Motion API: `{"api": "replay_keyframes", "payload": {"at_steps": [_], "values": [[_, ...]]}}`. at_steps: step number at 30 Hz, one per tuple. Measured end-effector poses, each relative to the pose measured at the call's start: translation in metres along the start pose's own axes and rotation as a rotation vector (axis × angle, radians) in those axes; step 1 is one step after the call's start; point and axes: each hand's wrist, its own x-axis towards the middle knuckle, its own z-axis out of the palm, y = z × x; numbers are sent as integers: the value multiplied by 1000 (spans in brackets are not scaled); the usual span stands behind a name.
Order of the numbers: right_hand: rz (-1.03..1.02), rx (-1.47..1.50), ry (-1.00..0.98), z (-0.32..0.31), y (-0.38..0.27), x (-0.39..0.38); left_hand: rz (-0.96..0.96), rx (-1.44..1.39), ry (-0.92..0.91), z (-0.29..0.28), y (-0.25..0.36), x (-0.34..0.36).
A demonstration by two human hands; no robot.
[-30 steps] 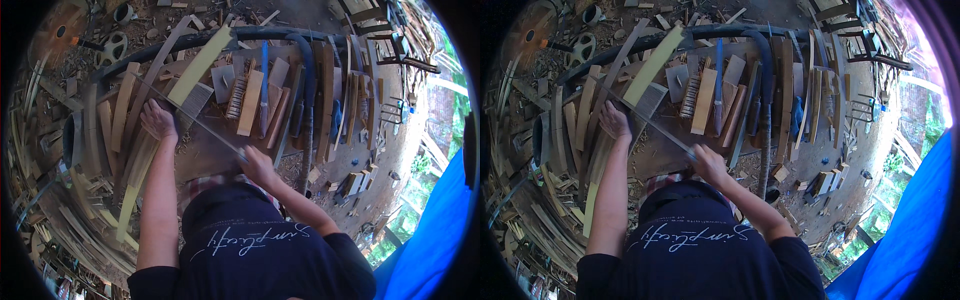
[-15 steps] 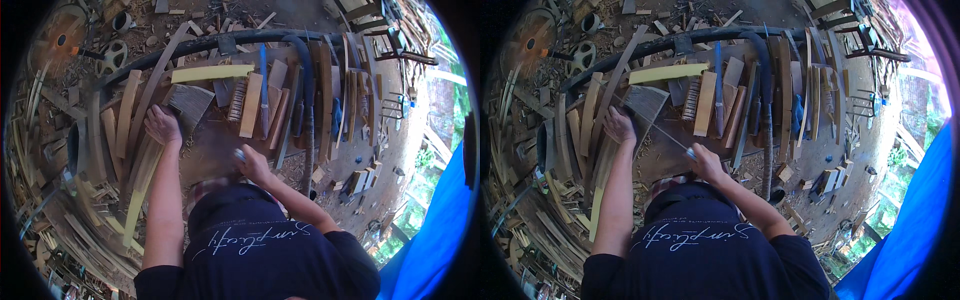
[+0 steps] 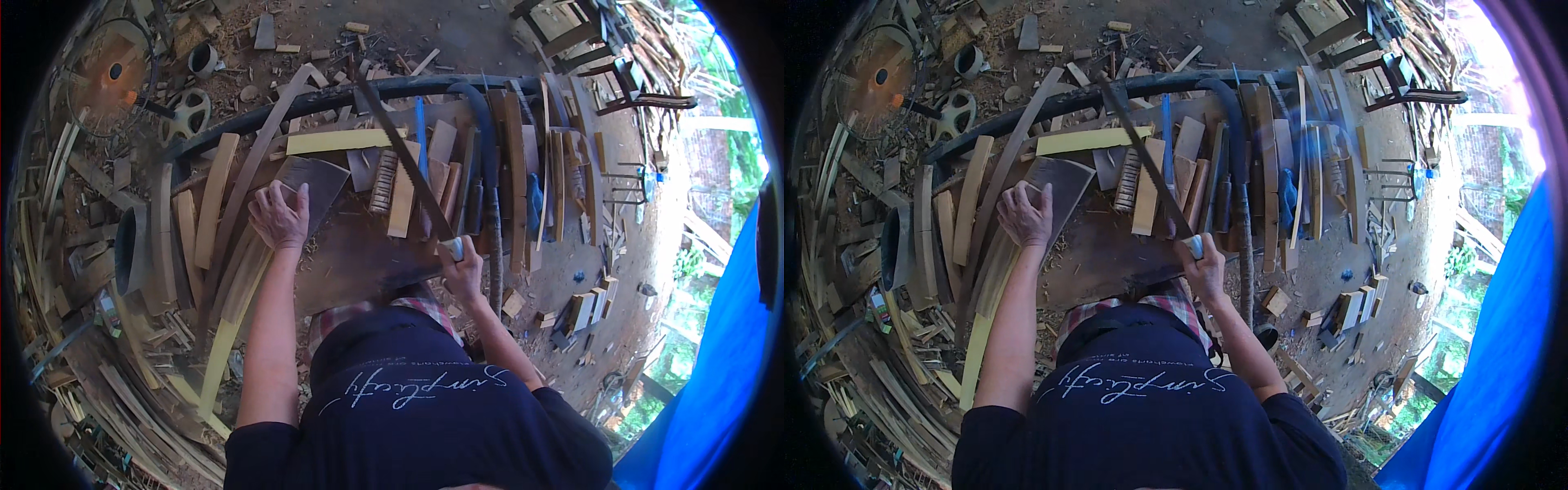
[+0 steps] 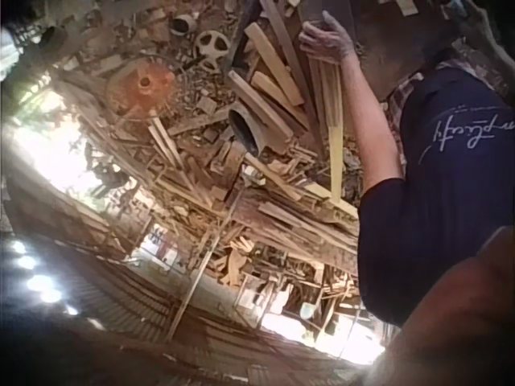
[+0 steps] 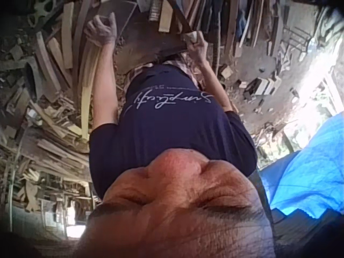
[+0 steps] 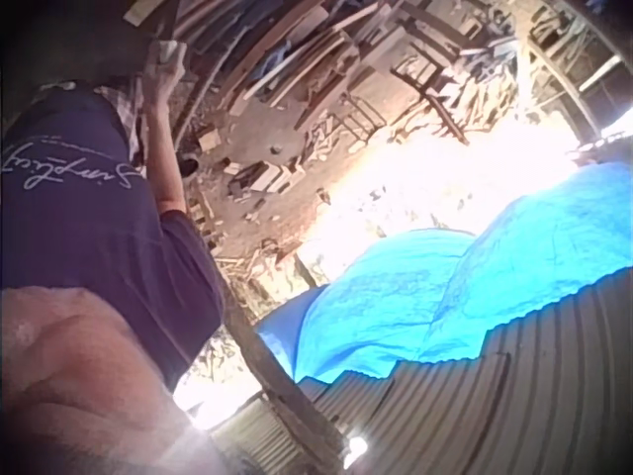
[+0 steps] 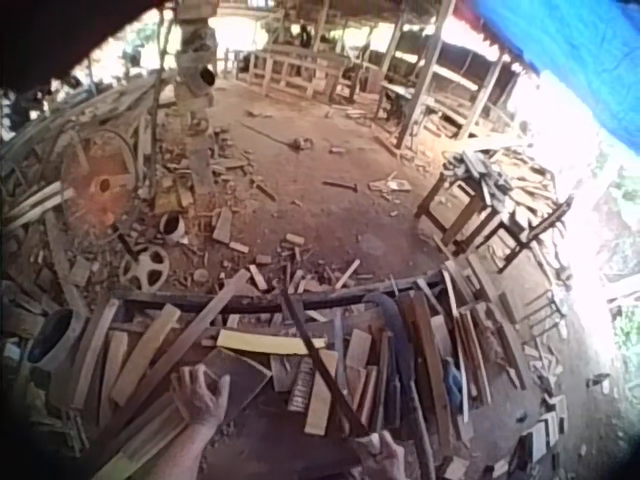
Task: Cutting pieces of wood using a hand saw at a workbench in a woodworking workshop.
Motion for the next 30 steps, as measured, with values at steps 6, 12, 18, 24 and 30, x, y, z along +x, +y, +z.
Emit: {"api": "replay_keyframes", "payload": {"at_steps": [6, 12, 18, 24, 30], "values": [[191, 70, 113, -18, 31, -17, 79, -41, -60, -2, 0, 1], [211, 245, 92, -18, 30, -25, 21, -205, -90, -5, -8, 9], [189, 231, 31, -17, 9, -22, -102, -542, -168, -15, -37, 11], [159, 240, -37, -13, -1, -17, -11, -257, -92, -52, -74, -34], [133, 185, -125, -5, -15, -11, -94, -191, -138, -51, -85, -54]]}}
